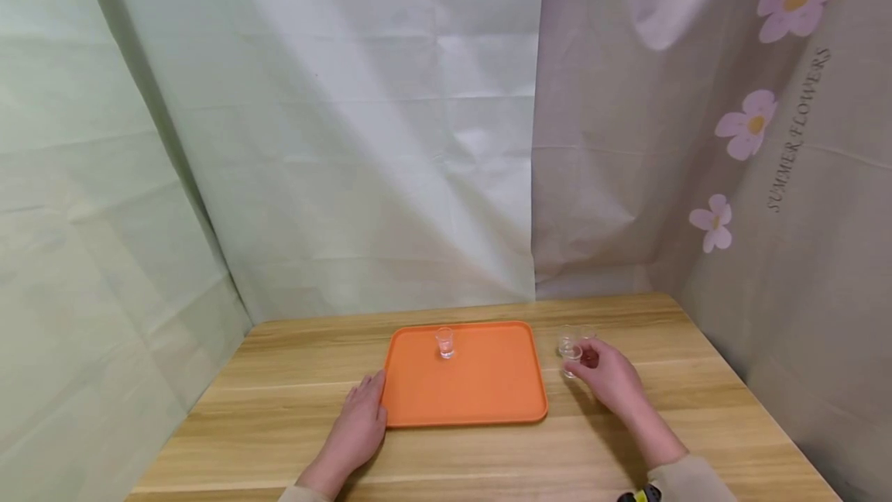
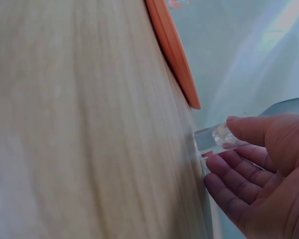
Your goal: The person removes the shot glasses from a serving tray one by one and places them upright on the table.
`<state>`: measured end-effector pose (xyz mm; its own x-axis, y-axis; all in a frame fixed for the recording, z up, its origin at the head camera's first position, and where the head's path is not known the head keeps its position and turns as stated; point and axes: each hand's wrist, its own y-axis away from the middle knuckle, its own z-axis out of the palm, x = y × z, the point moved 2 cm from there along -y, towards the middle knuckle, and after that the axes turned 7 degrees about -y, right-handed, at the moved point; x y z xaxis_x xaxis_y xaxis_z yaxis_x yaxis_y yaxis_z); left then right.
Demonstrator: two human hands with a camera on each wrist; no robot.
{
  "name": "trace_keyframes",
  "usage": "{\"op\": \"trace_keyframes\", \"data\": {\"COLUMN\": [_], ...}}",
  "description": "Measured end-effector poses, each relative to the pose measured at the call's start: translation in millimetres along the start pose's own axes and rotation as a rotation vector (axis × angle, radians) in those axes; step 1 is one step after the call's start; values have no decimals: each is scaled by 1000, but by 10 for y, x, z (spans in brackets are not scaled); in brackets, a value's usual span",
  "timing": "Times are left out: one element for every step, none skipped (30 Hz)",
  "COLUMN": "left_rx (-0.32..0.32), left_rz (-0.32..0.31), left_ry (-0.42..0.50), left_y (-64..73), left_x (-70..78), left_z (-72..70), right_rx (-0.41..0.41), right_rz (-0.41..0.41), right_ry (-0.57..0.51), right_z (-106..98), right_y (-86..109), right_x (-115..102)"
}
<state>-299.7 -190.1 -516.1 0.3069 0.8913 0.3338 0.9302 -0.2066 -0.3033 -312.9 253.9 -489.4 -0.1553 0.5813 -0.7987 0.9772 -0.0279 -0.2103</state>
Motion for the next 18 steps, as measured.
{"op": "trace_keyframes", "data": {"left_rx": [-3,-4,-5,-6,-6,-7,-8,-9,-10,-11,-12,-12,-13,-13,-12,-12,-11,-11], "left_rz": [0,-1,-2,-2,-3,-3,-4,-4,-5,-6,-7,-9,-10,-11,-10,-10,-8,-7], "left_ry": [-4,-6,-7,-8,-8,-9,-10,-10,-12,-12,-13,-11,-11,-9,-8,-8,-9,-10], "left_y": [-2,-4,-4,-3,-2,-1,0,0,-1,-2,-5,-8,-10,-11,-11,-11,-10,-9], "left_x": [-2,-1,-1,1,3,5,6,5,2,0,-4,-7,-10,-10,-9,-6,-7,-5], "left_z": [2,3,3,1,-2,-4,-7,-7,-5,-3,1,5,8,9,8,6,4,2], "right_rx": [1,2,3,2,1,1,2,1,0,1,2,3,4,5,5,7,7,8], "right_rz": [3,4,5,4,3,4,8,9,7,5,5,5,4,3,1,1,1,1], "right_ry": [-2,-4,-5,-4,-5,-4,-4,-5,-5,-7,-11,-15,-18,-22,-24,-26,-25,-25], "right_z": [0,0,0,-1,-1,0,2,3,4,5,6,7,8,9,9,10,10,11], "right_y": [-2,-2,-3,-2,-2,-2,-1,-1,-1,-2,-3,-5,-7,-9,-9,-10,-11,-12], "right_x": [4,5,9,10,12,14,14,14,15,13,11,11,10,9,7,6,5,6]}}
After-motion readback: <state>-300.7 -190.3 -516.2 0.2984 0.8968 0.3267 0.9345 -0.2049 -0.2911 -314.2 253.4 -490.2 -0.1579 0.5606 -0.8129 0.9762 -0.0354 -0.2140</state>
